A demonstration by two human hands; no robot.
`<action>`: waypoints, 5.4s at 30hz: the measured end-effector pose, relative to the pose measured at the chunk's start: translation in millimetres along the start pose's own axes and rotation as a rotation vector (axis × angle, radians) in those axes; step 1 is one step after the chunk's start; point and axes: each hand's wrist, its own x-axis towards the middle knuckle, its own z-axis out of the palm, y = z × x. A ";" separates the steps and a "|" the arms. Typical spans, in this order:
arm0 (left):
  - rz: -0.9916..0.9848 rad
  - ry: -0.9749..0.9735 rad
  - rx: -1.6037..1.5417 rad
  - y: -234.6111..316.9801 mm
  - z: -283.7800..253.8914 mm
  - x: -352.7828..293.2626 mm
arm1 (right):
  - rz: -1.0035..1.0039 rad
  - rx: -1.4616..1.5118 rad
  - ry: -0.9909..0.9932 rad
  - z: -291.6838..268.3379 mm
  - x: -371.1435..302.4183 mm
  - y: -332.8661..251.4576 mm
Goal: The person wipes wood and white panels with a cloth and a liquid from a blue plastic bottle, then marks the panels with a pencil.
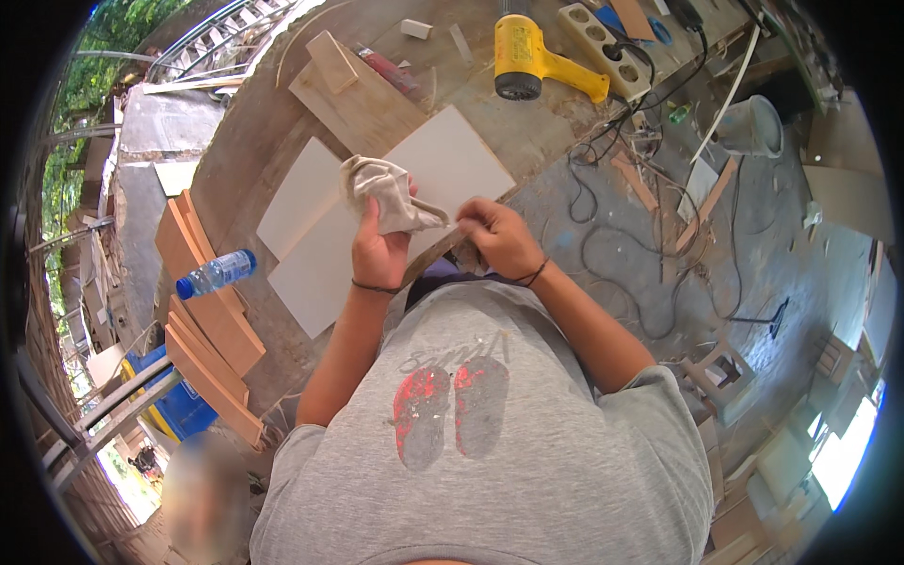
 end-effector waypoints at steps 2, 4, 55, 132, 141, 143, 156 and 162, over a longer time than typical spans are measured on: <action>-0.042 -0.054 -0.135 1.8 -1.2 -1.2 | 0.051 0.032 -0.001 -6.2 2.2 -2.7; -0.077 -0.108 -0.259 4.7 1.9 -3.2 | -0.108 -0.100 0.013 10.4 -1.1 -24.8; 0.538 0.437 1.848 12.9 -66.7 56.7 | 0.079 -0.559 0.436 -53.3 37.0 0.4; 0.606 0.431 1.857 11.8 -60.7 60.9 | 0.070 -0.536 0.351 -69.8 154.0 -11.2; 0.561 0.471 1.857 10.0 -68.1 57.7 | 0.211 -0.557 0.256 -63.9 85.2 -17.9; 0.582 0.447 1.862 11.4 -62.4 60.6 | 0.044 -0.559 0.345 -69.7 119.6 -5.9; 0.592 0.452 1.843 9.6 -65.8 60.3 | 0.073 -0.622 0.332 -63.7 97.2 -21.4; 0.596 0.512 1.851 9.3 -66.7 60.3 | 0.010 -0.619 0.343 -52.0 131.5 -27.6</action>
